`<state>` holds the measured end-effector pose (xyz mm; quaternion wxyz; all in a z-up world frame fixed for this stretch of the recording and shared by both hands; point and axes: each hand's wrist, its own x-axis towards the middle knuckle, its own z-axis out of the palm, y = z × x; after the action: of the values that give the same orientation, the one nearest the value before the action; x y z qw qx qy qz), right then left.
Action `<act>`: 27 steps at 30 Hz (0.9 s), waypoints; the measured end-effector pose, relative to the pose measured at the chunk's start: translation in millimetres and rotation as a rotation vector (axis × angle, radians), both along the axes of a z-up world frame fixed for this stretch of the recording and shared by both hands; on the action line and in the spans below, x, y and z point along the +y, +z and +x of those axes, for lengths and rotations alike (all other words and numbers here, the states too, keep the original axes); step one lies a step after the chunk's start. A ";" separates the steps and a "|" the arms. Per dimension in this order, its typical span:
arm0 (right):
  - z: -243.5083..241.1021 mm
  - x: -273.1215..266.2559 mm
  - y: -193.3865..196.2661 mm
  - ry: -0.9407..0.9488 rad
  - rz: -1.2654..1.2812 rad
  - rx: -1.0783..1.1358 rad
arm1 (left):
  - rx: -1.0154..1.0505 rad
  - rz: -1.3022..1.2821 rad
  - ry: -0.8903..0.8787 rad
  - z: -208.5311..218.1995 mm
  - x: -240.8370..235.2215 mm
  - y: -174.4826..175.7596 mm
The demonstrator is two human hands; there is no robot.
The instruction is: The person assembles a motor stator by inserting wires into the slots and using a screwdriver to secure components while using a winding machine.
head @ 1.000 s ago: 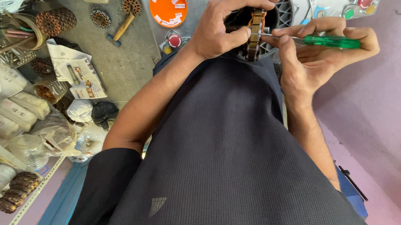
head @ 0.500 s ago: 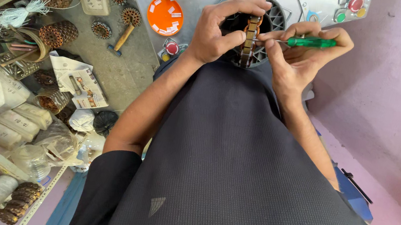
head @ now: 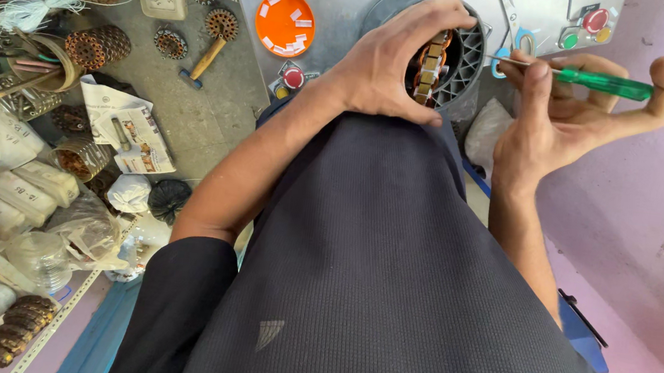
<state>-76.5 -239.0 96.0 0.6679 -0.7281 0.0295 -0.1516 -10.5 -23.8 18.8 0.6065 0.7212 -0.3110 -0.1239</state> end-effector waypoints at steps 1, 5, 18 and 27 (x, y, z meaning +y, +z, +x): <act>-1.0 0.7 2.8 0.033 -0.104 -0.049 | -0.019 -0.019 0.033 -2.3 -2.0 -0.7; -10.3 18.0 5.9 0.079 -0.454 -0.230 | -0.225 -0.049 0.178 -13.0 -6.0 -7.0; -14.8 49.1 -15.7 0.110 -0.714 -0.580 | 0.020 -0.181 0.121 -9.9 15.8 -15.9; -5.6 53.1 -21.4 0.106 -0.764 -0.621 | 0.201 -0.445 -0.062 10.1 22.8 -26.1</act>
<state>-82.1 -185.9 74.6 0.3371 -0.8419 -0.2656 -0.3272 -0.4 -1.0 -7.3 0.7742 0.5441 -0.2906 -0.1422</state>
